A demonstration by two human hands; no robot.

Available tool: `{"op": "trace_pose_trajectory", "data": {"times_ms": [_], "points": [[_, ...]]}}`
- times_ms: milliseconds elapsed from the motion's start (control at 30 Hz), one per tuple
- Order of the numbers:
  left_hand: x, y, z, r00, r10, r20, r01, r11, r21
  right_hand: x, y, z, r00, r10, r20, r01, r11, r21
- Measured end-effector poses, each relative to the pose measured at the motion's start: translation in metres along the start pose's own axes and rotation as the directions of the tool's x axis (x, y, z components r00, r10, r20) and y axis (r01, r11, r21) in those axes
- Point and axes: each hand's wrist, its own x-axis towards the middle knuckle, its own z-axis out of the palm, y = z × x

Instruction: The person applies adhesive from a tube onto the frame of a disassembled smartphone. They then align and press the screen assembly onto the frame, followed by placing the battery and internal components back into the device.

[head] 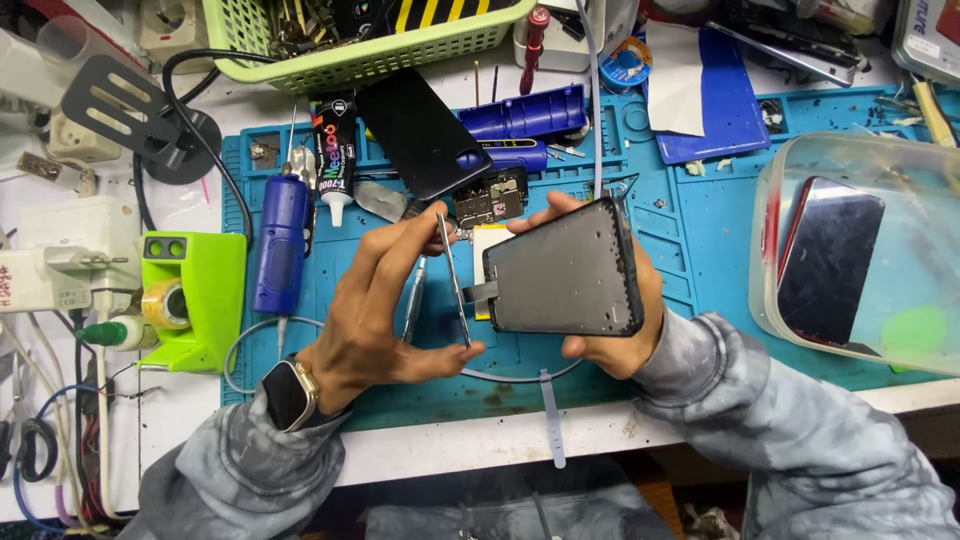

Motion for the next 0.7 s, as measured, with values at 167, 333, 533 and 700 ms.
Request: {"op": "trace_pose_trajectory", "data": {"times_ms": [167,333,533,700], "points": [[0.000,0.004,0.000,0.998,0.062,0.005,-0.062,0.998,-0.024,-0.002,-0.005,0.001,0.997,-0.030,0.065,0.034,0.998,-0.059],[-0.008,0.004,0.001,0.997,0.079,-0.019,-0.080,0.994,-0.073,-0.002,-0.005,0.002,0.983,-0.140,0.117,0.167,0.948,-0.271],[-0.010,0.005,0.003,0.997,0.077,-0.003,-0.076,0.988,-0.138,-0.002,-0.009,0.004,0.979,-0.143,0.147,0.188,0.916,-0.355],[-0.008,0.007,0.004,0.996,0.091,-0.004,-0.090,0.985,-0.144,-0.001,-0.011,0.003,0.974,-0.155,0.164,0.209,0.896,-0.391]]}}
